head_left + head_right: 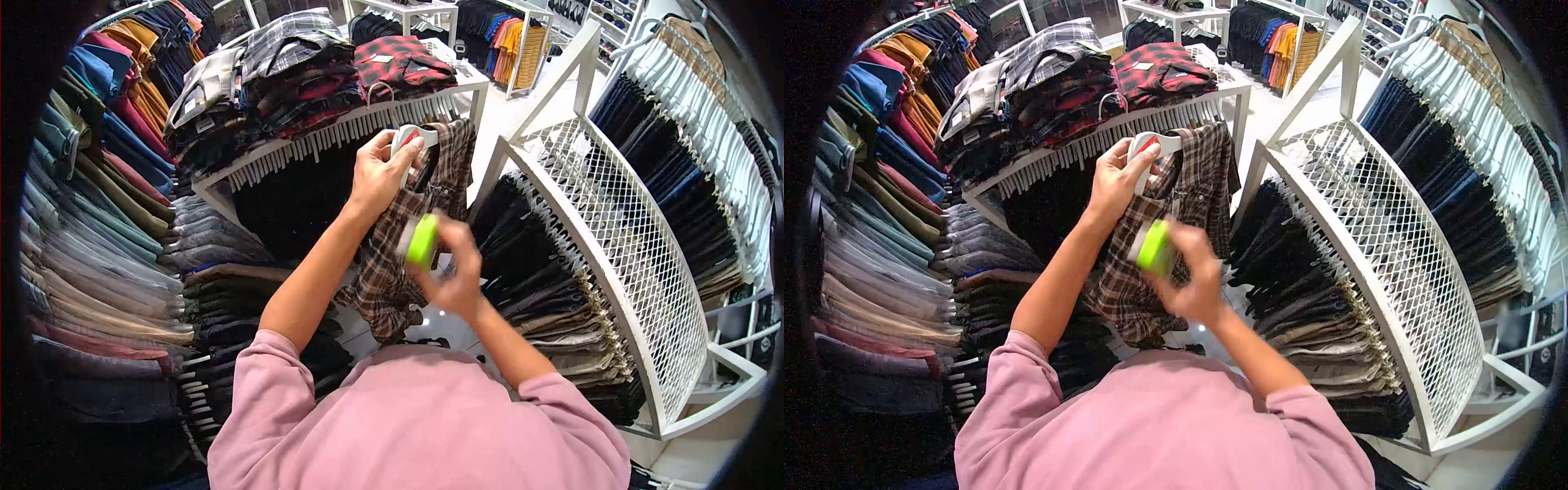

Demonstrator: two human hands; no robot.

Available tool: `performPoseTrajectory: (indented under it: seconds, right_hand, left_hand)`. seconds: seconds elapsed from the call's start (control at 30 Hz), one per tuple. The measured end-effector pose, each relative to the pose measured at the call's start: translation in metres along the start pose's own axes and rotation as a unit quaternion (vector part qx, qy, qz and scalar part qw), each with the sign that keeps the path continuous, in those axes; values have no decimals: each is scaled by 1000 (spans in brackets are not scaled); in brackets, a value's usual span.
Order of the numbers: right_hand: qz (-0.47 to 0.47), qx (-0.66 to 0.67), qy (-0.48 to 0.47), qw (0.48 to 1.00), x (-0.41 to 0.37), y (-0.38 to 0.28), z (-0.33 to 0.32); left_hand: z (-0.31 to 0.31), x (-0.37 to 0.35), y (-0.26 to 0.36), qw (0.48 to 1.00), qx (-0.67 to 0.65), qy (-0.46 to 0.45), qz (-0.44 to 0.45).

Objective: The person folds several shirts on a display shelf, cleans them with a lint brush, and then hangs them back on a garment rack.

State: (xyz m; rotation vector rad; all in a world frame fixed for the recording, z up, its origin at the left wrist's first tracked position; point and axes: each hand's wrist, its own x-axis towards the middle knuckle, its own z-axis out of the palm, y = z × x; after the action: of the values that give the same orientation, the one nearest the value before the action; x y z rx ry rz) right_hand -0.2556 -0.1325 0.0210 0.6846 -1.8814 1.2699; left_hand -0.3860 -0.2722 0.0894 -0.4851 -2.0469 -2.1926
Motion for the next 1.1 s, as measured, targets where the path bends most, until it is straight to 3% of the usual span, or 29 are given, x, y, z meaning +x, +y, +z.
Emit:
performPoseTrajectory:
  seconds: [0.03,0.07,0.17,0.2,0.27,0.33,0.4,0.47,0.53,0.6,0.63,0.67,0.73,0.83,0.87,0.93,1.0,1.1]
  right_hand:
    - [108,15,31,994,17,2,0]
    - [138,1,35,990,25,17,4]
    - [80,0,15,997,2,6,26]
    - [-20,19,-45,999,-15,1,28]
    - [-28,99,-315,943,-51,-12,22]
    - [-62,87,-267,958,-54,-13,19]
    - [-34,54,-68,996,-26,9,18]
    - [121,51,41,991,4,24,22]
    - [119,72,47,989,13,37,33]
    - [98,73,14,992,-11,11,44]
    - [58,81,-85,991,-29,4,41]
    - [14,95,-244,965,-43,0,30]
    - [-15,80,-340,937,-53,-12,16]
    - [14,-20,-104,994,-25,19,-9]
    - [80,-47,-19,996,-5,18,-15]
    - [96,-121,51,987,28,40,-29]
    - [77,-206,18,975,43,63,-42]
    - [291,-317,-86,899,43,103,-75]
  left_hand:
    - [4,-2,0,1000,-19,9,-5]
    - [5,-3,1,1000,-3,4,6]
    - [6,1,0,1000,-22,8,6]
    - [0,5,-4,1000,-27,14,1]
    - [-12,4,-4,999,-41,-1,13]
    - [-15,3,-2,999,-40,14,4]
    - [-15,2,-5,999,-49,10,1]
    - [-8,-3,0,999,-44,19,-12]
    - [-3,-3,1,999,-43,10,-12]
    - [-4,-1,0,999,-43,15,10]
    - [-9,0,3,1000,-17,-2,18]
    - [-17,-2,6,999,10,-18,25]
    - [-27,-8,9,996,65,-51,32]
    - [-39,-20,13,977,176,-111,45]
    - [-37,-28,20,970,215,-108,29]
    - [-28,-41,36,949,275,-131,78]
    - [-19,-51,34,941,300,-109,115]
    - [-31,-49,32,898,420,-76,105]
